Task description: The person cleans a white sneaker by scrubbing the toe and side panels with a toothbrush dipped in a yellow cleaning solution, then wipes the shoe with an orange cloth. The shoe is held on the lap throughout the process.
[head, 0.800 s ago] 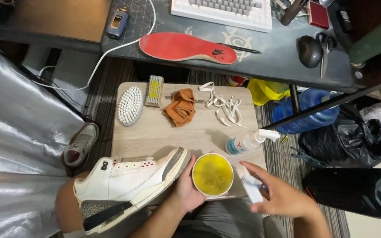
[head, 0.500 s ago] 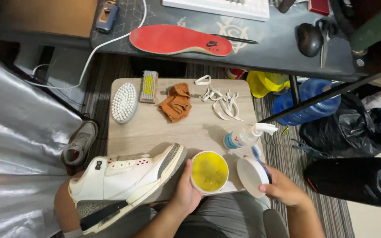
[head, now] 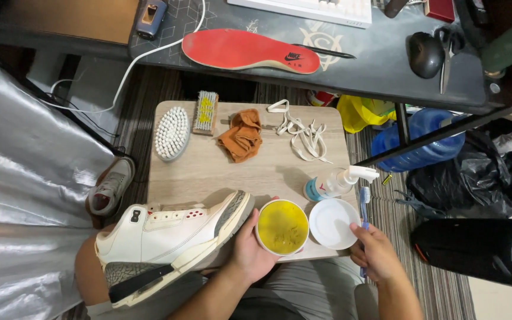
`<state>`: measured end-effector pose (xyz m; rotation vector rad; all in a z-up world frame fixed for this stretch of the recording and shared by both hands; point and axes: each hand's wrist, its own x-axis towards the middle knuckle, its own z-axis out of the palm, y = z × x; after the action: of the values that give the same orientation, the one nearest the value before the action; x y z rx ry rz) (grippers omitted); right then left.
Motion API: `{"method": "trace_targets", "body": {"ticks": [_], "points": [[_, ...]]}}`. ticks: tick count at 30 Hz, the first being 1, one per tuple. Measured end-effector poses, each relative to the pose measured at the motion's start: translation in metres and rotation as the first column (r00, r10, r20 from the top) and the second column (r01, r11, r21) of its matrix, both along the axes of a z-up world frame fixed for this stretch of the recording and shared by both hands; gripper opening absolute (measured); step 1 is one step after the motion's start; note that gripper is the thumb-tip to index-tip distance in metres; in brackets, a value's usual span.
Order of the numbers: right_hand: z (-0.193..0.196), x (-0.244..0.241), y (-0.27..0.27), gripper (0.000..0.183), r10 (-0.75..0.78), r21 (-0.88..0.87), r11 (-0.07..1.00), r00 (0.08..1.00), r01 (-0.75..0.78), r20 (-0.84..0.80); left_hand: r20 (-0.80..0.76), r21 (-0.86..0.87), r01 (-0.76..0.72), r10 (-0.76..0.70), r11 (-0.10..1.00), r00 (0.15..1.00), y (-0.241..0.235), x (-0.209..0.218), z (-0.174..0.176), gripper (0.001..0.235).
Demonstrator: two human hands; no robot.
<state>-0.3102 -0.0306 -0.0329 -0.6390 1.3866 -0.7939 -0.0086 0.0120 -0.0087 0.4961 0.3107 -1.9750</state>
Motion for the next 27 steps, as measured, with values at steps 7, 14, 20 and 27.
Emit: {"method": "trace_targets", "body": {"ticks": [7,14,20,27], "points": [[0.085,0.057,-0.002,0.048,0.242,0.187,0.97,0.617,-0.154,-0.748,-0.003,0.003,0.002,-0.002,1.0,1.0,-0.005,0.001,0.004,0.051],[0.088,0.037,0.011,0.047,0.299,0.235,0.928,0.2,-0.289,-0.933,0.019,0.052,-0.039,0.038,0.998,0.999,-0.012,-0.005,-0.01,0.057],[0.085,0.061,0.038,0.029,0.153,-0.058,0.816,0.312,-0.575,-0.938,0.023,-0.014,-0.016,0.016,1.0,1.0,-0.01,-0.006,-0.02,0.065],[0.075,0.139,0.029,0.042,-0.098,-0.373,0.633,0.408,-0.678,-0.908,-0.063,-0.005,-0.009,0.009,1.0,0.998,-0.005,-0.005,-0.009,0.068]]}}
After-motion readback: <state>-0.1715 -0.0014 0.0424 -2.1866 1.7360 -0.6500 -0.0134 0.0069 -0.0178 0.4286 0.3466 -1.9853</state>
